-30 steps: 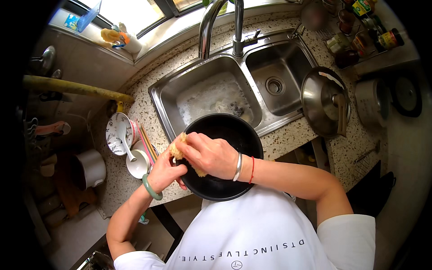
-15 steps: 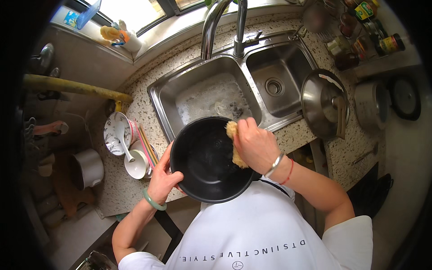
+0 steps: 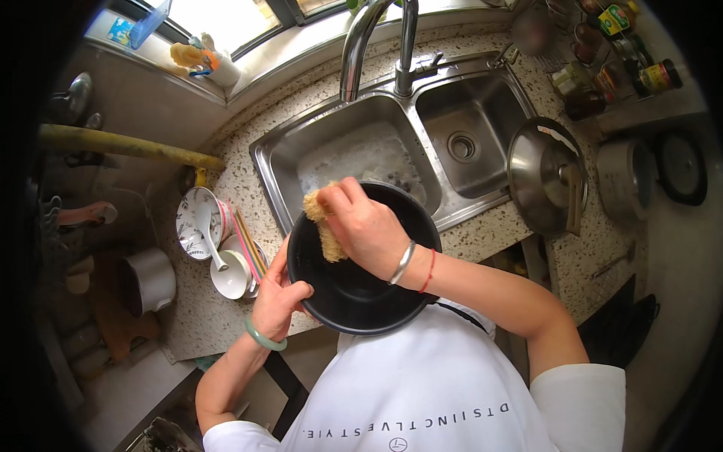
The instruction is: The person washes a black rice cooker inner pot in a kitchen sink using a yellow sponge and running water. They scrub the interior and exterior surfaces, rinse the pot thoroughly, and then dry it with a white cloth before placing it back into the rice cooker base.
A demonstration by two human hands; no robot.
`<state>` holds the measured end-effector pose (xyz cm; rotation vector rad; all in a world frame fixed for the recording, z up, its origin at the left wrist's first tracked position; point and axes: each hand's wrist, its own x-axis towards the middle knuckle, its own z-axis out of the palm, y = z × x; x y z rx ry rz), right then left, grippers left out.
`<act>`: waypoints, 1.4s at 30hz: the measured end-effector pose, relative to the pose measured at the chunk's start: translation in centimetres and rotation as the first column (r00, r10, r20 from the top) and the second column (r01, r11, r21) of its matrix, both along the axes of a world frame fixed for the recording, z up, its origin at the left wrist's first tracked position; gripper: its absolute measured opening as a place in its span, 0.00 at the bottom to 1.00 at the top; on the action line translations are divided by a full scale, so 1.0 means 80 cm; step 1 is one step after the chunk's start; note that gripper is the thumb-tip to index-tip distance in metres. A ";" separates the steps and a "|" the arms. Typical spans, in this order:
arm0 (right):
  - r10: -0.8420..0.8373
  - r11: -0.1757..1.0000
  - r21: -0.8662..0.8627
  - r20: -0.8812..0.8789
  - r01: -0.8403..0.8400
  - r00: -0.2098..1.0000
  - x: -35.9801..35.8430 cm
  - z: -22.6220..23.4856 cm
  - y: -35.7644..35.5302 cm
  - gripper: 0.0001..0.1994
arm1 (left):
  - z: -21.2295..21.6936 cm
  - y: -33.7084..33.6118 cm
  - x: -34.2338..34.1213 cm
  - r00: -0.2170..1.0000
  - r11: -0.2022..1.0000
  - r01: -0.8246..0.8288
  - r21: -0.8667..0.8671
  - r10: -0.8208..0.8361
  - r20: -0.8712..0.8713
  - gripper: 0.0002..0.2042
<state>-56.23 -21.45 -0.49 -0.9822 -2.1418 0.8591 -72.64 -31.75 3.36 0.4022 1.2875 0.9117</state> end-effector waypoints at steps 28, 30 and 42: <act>0.067 0.992 0.039 0.657 -0.122 0.751 -0.021 -0.106 0.058 0.08 | -0.035 0.075 -0.020 0.977 0.990 -0.009 0.142 0.039 -0.208 0.37; 0.047 0.996 0.034 0.556 -0.079 0.830 -0.042 -0.115 0.055 0.08 | -0.044 0.076 -0.024 0.973 0.988 -0.008 0.155 0.044 -0.227 0.37; 0.631 0.752 -0.488 0.336 -0.444 0.699 -0.057 -0.127 0.031 0.09 | -0.084 0.086 -0.063 0.956 0.983 -0.117 0.141 0.150 -0.253 0.37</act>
